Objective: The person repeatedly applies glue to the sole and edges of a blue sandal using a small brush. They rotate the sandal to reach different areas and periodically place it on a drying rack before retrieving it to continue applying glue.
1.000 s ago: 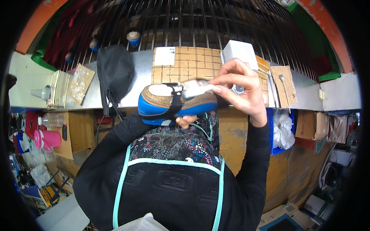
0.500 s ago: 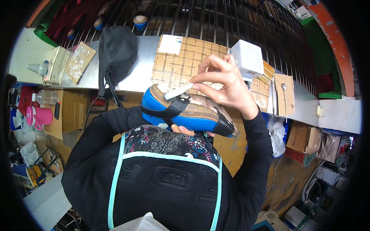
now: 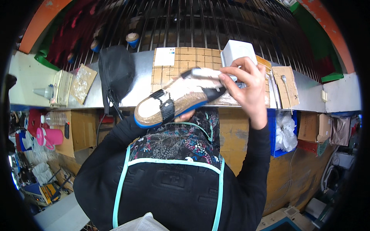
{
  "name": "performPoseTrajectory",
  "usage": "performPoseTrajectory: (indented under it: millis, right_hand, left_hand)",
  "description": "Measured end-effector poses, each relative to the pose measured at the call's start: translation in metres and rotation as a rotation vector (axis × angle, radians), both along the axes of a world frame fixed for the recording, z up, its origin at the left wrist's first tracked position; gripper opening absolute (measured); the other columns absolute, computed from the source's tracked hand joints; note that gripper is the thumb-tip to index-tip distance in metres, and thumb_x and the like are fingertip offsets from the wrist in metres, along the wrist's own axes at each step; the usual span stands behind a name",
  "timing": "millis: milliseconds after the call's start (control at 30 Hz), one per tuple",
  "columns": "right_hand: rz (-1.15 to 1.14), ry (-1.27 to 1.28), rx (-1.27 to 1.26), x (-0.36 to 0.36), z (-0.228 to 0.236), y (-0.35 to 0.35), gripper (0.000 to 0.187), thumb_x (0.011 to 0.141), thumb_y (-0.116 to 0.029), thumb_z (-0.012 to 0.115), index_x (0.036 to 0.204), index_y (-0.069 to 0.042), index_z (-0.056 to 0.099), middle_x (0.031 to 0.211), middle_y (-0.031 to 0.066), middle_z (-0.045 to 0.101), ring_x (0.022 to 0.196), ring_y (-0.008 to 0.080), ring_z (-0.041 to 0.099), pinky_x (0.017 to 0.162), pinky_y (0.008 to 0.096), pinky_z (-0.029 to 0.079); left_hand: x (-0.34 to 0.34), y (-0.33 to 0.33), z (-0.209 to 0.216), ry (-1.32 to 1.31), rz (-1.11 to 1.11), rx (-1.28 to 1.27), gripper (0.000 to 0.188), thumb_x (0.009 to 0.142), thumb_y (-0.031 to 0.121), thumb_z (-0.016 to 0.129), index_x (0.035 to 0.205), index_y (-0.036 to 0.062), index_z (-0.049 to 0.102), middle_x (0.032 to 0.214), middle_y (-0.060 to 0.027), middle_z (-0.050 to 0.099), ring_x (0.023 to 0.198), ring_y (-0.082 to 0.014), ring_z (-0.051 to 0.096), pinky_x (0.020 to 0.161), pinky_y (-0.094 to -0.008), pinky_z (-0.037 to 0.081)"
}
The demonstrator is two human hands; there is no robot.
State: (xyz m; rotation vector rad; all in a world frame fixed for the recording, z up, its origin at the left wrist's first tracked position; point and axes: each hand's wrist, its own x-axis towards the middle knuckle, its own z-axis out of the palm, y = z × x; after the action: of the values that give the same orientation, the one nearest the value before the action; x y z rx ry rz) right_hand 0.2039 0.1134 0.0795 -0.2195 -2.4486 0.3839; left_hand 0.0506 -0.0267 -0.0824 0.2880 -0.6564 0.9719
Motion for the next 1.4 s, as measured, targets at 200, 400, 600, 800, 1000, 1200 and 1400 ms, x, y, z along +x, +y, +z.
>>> performPoseTrajectory:
  millis: [200,400,600,800,1000,1200,1400]
  right_hand:
    - [-0.21,0.235,0.188,-0.005,-0.035,-0.061,0.019,0.075,-0.018,0.077,0.094,-0.016,0.073,0.085,-0.0028,0.06,0.063,0.0093,0.048,0.072,0.0336,0.024]
    - [-0.062,0.261,0.027,-0.012,-0.031,-0.064,0.016,0.074,-0.02,0.076,0.089,-0.015,0.074,0.087,-0.0003,0.06,0.071,0.0102,0.051,0.073,0.0336,0.025]
    - [-0.489,0.34,0.157,-0.032,-0.033,-0.023,0.013,0.077,-0.02,0.075,0.089,-0.015,0.074,0.094,0.0032,0.061,0.066,0.0134,0.053,0.074,0.0345,0.026]
    - [-0.296,0.444,-0.318,-0.022,-0.032,-0.045,0.016,0.076,-0.01,0.076,0.092,-0.009,0.074,0.096,0.0039,0.059,0.076,0.0147,0.056,0.077,0.0319,0.037]
    - [-0.265,0.863,-0.548,0.02,0.0,-0.019,0.013,0.083,0.004,0.064,0.096,0.004,0.067,0.097,0.0073,0.055,0.089,0.0144,0.054,0.08,0.025,0.044]
    - [-0.187,0.74,-0.478,0.002,-0.009,-0.044,0.015,0.081,0.002,0.069,0.096,0.002,0.07,0.096,0.0079,0.056,0.086,0.0148,0.054,0.074,0.0246,0.046]
    - [-0.09,0.512,-0.491,-0.013,-0.014,-0.065,0.018,0.077,0.001,0.074,0.095,-0.001,0.073,0.094,0.0059,0.056,0.077,0.0122,0.054,0.067,0.0228,0.045]
  left_hand:
    - [-0.042,-0.013,0.029,0.497,0.828,-0.517,0.074,0.091,0.056,0.05,0.143,0.0042,0.035,0.14,-0.0242,0.043,0.121,-0.0349,0.053,0.098,-0.0501,0.049]
    - [-0.057,-0.024,0.046,1.015,0.97,-0.661,0.092,0.083,0.066,0.056,0.144,0.0007,0.033,0.139,-0.0239,0.044,0.122,-0.0361,0.051,0.1,-0.0482,0.047]
    - [-0.059,-0.027,0.033,0.996,0.938,-0.573,0.102,0.076,0.07,0.061,0.145,0.0027,0.031,0.141,-0.0227,0.043,0.121,-0.0342,0.053,0.094,-0.0452,0.052]
    - [-0.074,-0.031,0.053,0.821,0.875,-0.691,0.094,0.081,0.068,0.059,0.143,0.0015,0.033,0.133,-0.0165,0.05,0.116,-0.025,0.055,0.1,-0.0378,0.047]
    - [-0.06,-0.03,0.121,0.89,1.88,-0.212,0.101,0.067,0.039,0.085,0.144,0.0048,0.029,0.134,-0.0122,0.047,0.117,-0.0246,0.055,0.103,-0.0428,0.045]
    - [-0.057,-0.003,0.138,1.181,2.711,0.1,0.051,0.079,0.009,0.075,0.123,0.0053,0.051,0.126,-0.0221,0.054,0.118,-0.0388,0.055,0.098,-0.048,0.047]
    - [-0.044,-0.005,0.106,1.527,2.952,0.177,0.044,0.073,0.013,0.078,0.112,0.0167,0.059,0.121,-0.0123,0.061,0.119,-0.0391,0.056,0.099,-0.0509,0.047]
